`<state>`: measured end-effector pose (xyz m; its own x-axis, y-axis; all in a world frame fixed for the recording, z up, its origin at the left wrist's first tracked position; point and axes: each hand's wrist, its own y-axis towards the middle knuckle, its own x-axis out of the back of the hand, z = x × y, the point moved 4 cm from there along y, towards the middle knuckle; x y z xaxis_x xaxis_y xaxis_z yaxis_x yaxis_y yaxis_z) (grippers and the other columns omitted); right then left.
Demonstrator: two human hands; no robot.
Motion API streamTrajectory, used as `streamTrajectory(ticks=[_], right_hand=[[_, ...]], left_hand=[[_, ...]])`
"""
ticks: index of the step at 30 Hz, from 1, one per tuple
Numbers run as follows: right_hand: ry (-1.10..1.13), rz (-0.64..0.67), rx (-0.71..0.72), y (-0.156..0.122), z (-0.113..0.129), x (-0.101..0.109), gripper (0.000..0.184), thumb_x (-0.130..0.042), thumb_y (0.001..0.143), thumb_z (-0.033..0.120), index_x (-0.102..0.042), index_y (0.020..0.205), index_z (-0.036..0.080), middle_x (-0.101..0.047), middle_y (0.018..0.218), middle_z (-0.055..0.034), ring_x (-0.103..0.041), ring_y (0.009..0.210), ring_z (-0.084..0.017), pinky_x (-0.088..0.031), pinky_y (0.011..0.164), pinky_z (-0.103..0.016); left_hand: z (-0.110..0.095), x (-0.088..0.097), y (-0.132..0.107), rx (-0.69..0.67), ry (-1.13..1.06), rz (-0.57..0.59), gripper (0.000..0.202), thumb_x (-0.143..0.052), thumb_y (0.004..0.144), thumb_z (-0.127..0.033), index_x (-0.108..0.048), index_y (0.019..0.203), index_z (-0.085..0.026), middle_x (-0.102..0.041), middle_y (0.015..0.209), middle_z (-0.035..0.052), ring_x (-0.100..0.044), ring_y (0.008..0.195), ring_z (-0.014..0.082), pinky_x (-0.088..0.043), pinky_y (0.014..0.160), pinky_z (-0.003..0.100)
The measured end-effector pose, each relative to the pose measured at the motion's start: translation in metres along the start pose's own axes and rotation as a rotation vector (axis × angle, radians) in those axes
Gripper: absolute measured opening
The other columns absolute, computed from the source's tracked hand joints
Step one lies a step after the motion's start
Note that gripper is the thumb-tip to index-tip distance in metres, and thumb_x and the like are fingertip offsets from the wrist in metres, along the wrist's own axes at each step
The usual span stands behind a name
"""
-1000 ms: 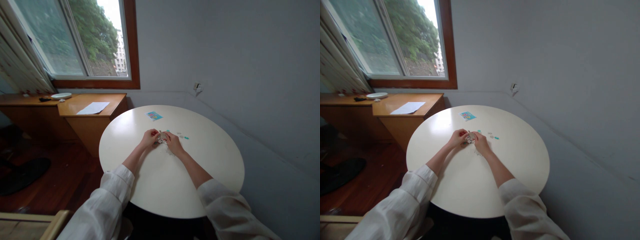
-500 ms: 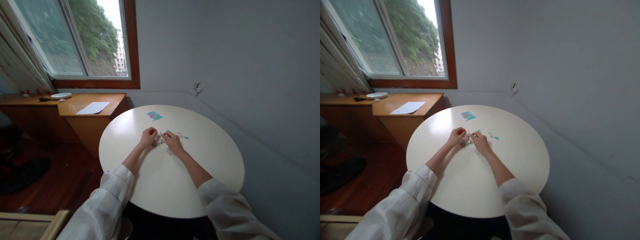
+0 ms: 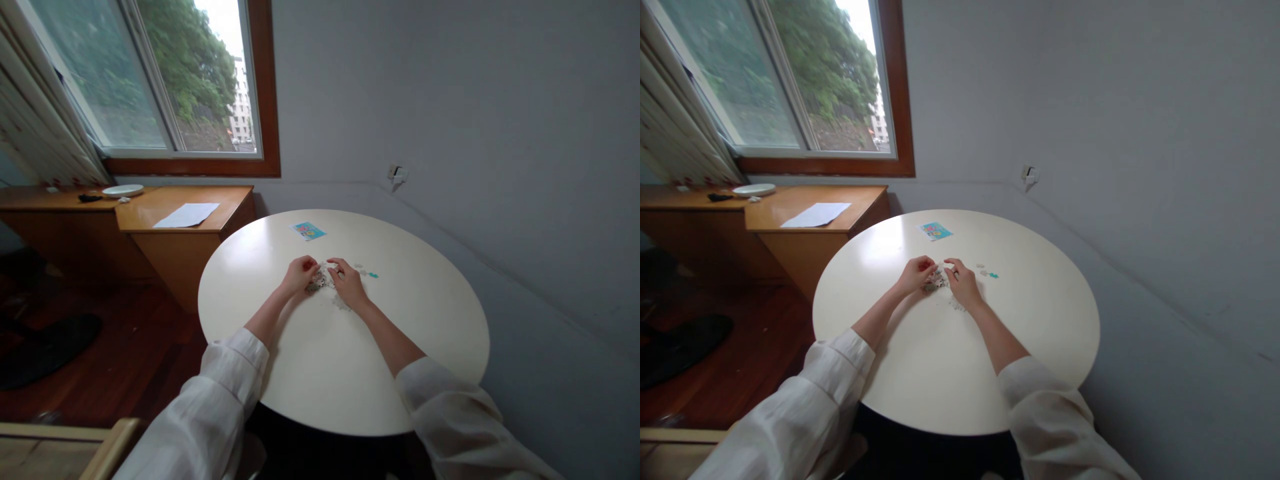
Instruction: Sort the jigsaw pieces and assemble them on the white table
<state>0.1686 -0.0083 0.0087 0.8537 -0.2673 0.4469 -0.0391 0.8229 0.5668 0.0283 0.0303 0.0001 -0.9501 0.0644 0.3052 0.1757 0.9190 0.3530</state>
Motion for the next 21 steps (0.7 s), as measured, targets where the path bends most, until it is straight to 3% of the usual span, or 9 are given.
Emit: streamTrajectory(ticks=[6, 16, 21], right_hand=[[0.027, -0.001, -0.013, 0.0, -0.003, -0.001, 0.025, -0.046, 0.078, 0.027, -0.056, 0.099, 0.018, -0.05, 0.058, 0.0039, -0.047, 0.055, -0.012, -0.038, 0.059, -0.022], [0.054, 0.014, -0.003, 0.001, -0.002, -0.002, 0.026, -0.042, 0.079, 0.027, -0.057, 0.098, 0.016, -0.047, 0.056, 0.0038, -0.044, 0.053, -0.011, -0.037, 0.057, -0.023], [0.088, 0.051, -0.004, 0.0, 0.001, -0.004, 0.029, -0.042, 0.079, 0.024, -0.054, 0.104, 0.016, -0.052, 0.063, 0.0019, -0.048, 0.058, -0.012, -0.039, 0.061, -0.024]], left_hand=[[0.002, 0.005, 0.003, -0.005, 0.029, -0.061, 0.008, -0.053, 0.068, -0.022, -0.054, 0.066, -0.014, -0.053, 0.055, -0.0019, -0.049, 0.052, 0.0086, -0.038, 0.051, 0.021], [-0.008, -0.01, -0.008, -0.022, -0.041, 0.212, 0.021, -0.055, 0.07, -0.031, -0.058, 0.078, -0.011, -0.049, 0.052, -0.0037, -0.042, 0.048, 0.0066, -0.033, 0.047, 0.019], [-0.01, -0.011, -0.008, -0.04, -0.056, 0.222, 0.02, -0.056, 0.069, -0.032, -0.054, 0.068, -0.012, -0.049, 0.053, -0.003, -0.043, 0.05, 0.0068, -0.034, 0.049, 0.02]])
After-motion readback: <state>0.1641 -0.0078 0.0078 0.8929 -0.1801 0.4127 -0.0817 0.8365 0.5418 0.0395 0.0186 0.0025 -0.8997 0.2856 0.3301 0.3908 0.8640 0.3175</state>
